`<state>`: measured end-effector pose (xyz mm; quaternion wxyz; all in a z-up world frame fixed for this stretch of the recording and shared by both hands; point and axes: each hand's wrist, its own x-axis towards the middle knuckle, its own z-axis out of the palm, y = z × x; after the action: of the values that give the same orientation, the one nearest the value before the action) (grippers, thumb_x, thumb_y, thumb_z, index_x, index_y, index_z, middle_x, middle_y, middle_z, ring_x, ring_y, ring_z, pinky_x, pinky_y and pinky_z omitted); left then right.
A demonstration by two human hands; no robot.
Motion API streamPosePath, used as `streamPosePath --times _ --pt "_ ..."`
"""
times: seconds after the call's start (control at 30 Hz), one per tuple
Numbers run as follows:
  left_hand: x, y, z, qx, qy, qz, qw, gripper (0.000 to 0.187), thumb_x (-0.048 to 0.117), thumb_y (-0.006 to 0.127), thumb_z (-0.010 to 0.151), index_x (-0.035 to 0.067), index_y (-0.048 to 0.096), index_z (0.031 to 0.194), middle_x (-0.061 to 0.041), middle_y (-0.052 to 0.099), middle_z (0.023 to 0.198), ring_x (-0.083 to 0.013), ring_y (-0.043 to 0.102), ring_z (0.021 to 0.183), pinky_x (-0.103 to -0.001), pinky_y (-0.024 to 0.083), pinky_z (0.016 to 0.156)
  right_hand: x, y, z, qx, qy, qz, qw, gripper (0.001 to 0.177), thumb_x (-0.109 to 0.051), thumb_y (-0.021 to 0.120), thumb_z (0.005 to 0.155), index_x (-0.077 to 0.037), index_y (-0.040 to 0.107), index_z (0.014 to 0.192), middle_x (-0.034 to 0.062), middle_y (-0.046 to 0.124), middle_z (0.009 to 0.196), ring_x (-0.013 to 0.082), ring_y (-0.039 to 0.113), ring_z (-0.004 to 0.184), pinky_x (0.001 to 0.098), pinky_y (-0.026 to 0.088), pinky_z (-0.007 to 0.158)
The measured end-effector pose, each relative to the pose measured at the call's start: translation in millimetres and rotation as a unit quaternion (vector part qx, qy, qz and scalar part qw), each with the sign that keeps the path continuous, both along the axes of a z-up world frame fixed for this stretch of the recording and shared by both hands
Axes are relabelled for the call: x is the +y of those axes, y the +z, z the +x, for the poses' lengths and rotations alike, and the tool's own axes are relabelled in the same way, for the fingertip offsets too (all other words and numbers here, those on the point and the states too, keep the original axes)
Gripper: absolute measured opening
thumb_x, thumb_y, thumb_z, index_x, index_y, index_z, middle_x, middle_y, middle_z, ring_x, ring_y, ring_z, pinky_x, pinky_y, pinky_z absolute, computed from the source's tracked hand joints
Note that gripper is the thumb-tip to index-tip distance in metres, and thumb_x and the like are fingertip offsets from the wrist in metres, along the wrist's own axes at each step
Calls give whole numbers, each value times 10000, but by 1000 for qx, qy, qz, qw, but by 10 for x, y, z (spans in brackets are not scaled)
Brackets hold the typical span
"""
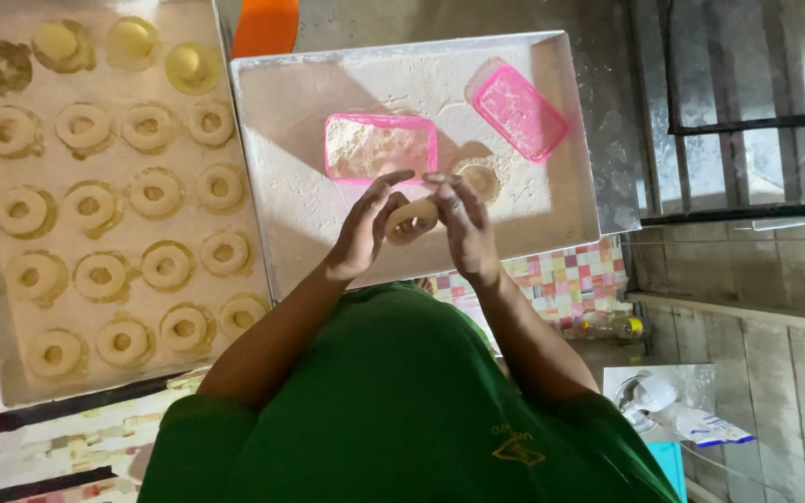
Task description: The person repeatedly picks small dough balls, rolls them into rings, and places them on a floured metal tray. The person also uses a pink container of flour to coat the dough pieces during shaping.
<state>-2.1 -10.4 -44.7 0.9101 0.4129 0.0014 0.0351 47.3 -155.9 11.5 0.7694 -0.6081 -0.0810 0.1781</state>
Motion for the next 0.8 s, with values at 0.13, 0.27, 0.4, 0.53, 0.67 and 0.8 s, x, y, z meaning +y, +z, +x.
streamPosePath --times 0.13,0.27,0.4,0.53,0.67,0.8 --pt "-9 276 -63 10 -11 -41 999 703 549 451 1020 37 431 1502 -135 567 743 -213 564 678 -314 391 633 -268 -210 206 -548 -55 -247 797 540 108 636 1017 -60 457 1499 110 584 1135 180 586 868 290 565 691" --pt "-23 183 -8 -10 -2 -17 1000 711 535 482 1021 18 404 1503 -166 593 819 -223 609 741 -320 441 689 -93 -45 89 -13 24 -19 999 419 -343 529 1076 21 650 1245 112 592 695 155 603 676 292 556 714" --pt "-94 114 -59 4 -26 -73 997 697 526 457 1025 15 420 1498 -126 557 793 -210 573 727 -319 438 703 -423 -430 279 -583 -92 -333 736 684 94 731 962 -35 384 1536 95 674 1065 280 644 1086 380 549 989" --pt "-64 331 -8 -24 -4 -57 998 736 555 476 1011 32 401 1524 -132 557 827 -208 586 762 -321 452 735 -279 -436 297 -587 29 -189 787 448 62 550 1091 -105 431 1489 193 614 1309 174 611 783 253 654 602" --pt "-105 -11 -8 0 -21 -47 999 702 501 495 1014 -5 413 1492 -152 580 836 -223 618 753 -327 455 720 -184 -18 191 -308 -51 -134 940 273 -73 595 1011 41 588 1259 97 615 805 179 546 723 327 488 664" --pt "-92 276 -61 -24 -20 -78 997 730 508 490 1007 3 393 1524 -131 554 839 -189 573 763 -314 466 726 -434 -551 375 -569 13 -209 795 364 89 539 1044 -28 468 1381 183 621 1220 322 626 1165 349 665 781"
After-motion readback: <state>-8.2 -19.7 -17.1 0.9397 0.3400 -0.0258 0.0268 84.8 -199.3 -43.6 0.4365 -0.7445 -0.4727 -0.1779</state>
